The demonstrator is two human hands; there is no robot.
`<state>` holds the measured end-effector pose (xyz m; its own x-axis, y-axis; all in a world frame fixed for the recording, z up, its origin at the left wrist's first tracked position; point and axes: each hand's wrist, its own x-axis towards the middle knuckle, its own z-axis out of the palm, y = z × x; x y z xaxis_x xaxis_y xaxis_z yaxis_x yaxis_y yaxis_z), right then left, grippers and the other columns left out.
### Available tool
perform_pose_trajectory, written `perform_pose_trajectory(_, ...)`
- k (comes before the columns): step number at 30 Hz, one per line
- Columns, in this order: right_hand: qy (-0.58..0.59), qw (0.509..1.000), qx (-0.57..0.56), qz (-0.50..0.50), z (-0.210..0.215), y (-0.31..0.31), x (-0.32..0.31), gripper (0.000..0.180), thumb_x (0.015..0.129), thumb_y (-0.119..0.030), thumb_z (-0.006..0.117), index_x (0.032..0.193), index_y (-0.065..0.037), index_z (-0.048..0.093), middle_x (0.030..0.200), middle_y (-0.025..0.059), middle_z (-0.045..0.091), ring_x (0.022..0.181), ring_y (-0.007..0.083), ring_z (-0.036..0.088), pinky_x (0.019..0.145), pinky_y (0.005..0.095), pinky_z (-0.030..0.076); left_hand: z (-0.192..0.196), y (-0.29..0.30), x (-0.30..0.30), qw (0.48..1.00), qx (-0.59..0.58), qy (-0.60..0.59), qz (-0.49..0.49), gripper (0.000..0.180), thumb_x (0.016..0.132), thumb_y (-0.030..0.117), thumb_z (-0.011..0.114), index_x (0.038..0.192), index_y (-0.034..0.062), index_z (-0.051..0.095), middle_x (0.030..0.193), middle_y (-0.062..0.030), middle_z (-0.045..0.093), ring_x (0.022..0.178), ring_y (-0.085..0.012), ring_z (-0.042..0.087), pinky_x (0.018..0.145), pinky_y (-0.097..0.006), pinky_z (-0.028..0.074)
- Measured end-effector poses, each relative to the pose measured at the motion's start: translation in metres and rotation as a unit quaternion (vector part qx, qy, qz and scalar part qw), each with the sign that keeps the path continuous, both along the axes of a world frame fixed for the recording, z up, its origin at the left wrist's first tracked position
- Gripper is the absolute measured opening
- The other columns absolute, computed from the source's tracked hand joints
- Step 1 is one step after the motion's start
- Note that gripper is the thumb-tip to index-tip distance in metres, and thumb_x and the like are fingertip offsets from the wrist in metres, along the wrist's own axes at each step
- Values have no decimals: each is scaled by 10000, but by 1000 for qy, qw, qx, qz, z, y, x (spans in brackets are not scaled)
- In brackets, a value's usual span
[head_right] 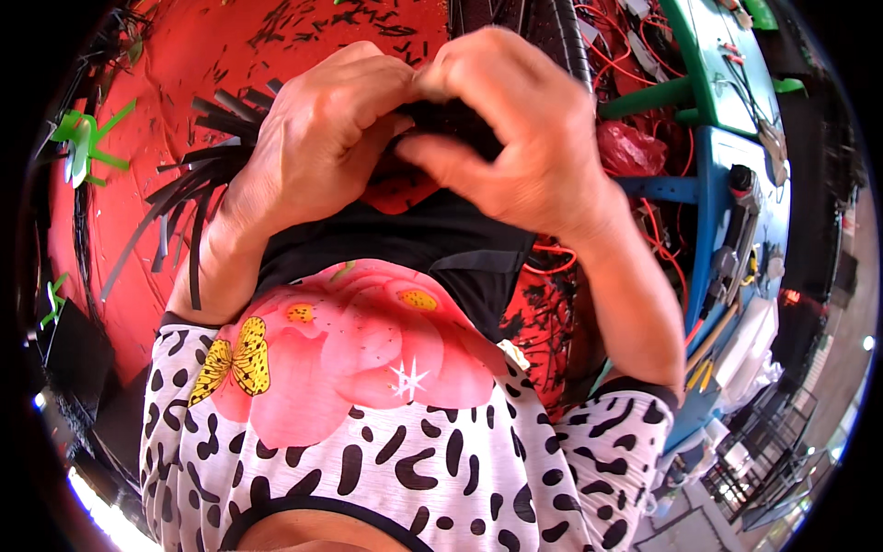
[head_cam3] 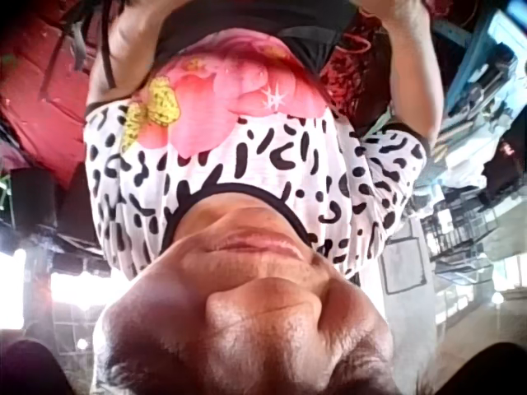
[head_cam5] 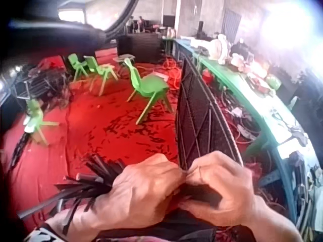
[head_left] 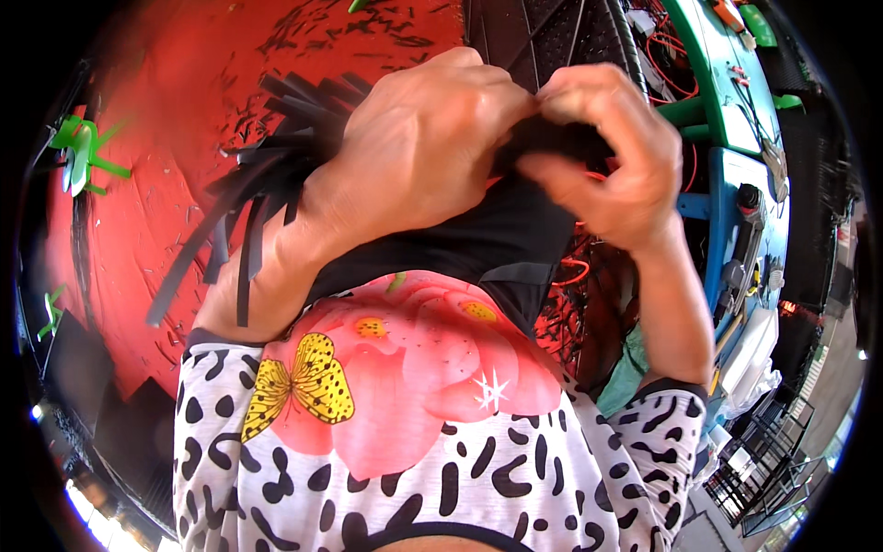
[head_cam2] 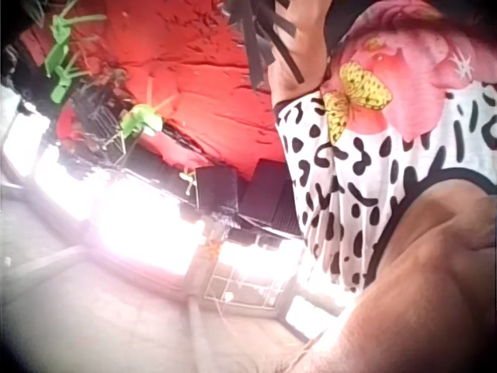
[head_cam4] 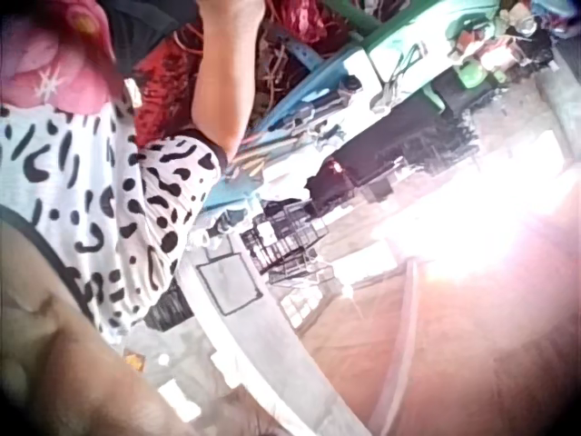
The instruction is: The person weaves and secures black strips onto a furniture frame by hand and using a nail gun, pliers, and a hammer.
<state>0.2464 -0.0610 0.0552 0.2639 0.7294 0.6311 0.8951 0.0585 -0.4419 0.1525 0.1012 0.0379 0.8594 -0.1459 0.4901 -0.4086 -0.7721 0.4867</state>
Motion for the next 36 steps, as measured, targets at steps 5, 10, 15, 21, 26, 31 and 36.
perform_pose_trajectory(5, -92, 992, 8, -81, -27, 1, -13, 268, 552, -50, 760, 771, -57, 606, 892, 74, 587, 826, 241, 581, 731, 361, 449, -1, 2, 0, 1000, 1, 21, 5, 205, 709, -37, 610, 907, 10, 596, 816, -126, 604, 799, -316, 572, 686, -390, 467)
perform_pose_trajectory(10, -57, 984, 159, -65, -32, -7, -11, 213, 654, 18, 736, 748, -14, 548, 784, 120, 598, 694, 271, 604, 625, 328, 480, -4, -1, 1, 999, 1, 17, 28, 219, 721, -2, 635, 936, 17, 600, 832, -127, 621, 806, -313, 584, 687, -390, 474)
perform_pose_trajectory(15, -64, 986, 134, -81, -16, -9, -11, 192, 729, 0, 714, 756, -7, 524, 749, 114, 587, 638, 237, 597, 528, 281, 465, -8, -6, 0, 998, 18, -12, 52, 212, 705, 20, 653, 911, 12, 603, 814, -121, 615, 798, -310, 585, 679, -387, 477)
perform_pose_trajectory(21, -44, 990, -94, -90, 17, 18, 17, 112, 807, -62, 650, 790, 6, 563, 686, 54, 584, 625, 125, 560, 578, 274, 446, -11, -12, -3, 995, 26, -43, 88, 208, 665, 19, 672, 859, 13, 596, 778, -115, 597, 759, -312, 578, 644, -396, 476)
perform_pose_trajectory(26, 217, 945, -235, -59, 20, 41, 33, 141, 807, -66, 640, 767, 8, 527, 668, 78, 572, 608, 147, 577, 562, 298, 456, -12, -10, -5, 992, 34, -44, 117, 210, 640, 8, 684, 822, 22, 581, 752, -111, 571, 707, -307, 571, 610, -378, 476)
perform_pose_trajectory(31, 326, 898, -296, 3, 5, 42, 51, 183, 848, -106, 608, 724, 16, 550, 622, 64, 574, 567, 111, 569, 525, 268, 451, -12, -10, -4, 993, 21, -45, 110, 274, 632, 0, 693, 893, 23, 616, 807, -97, 577, 727, -288, 589, 616, -351, 490)
perform_pose_trajectory(36, 352, 868, -341, 81, -22, 42, 77, 229, 825, -213, 636, 728, -28, 542, 646, -47, 508, 611, 16, 429, 551, 218, 360, -16, -11, -1, 993, 40, -65, 88, 329, 641, -11, 685, 964, 26, 636, 850, -86, 578, 782, -273, 599, 652, -344, 501)
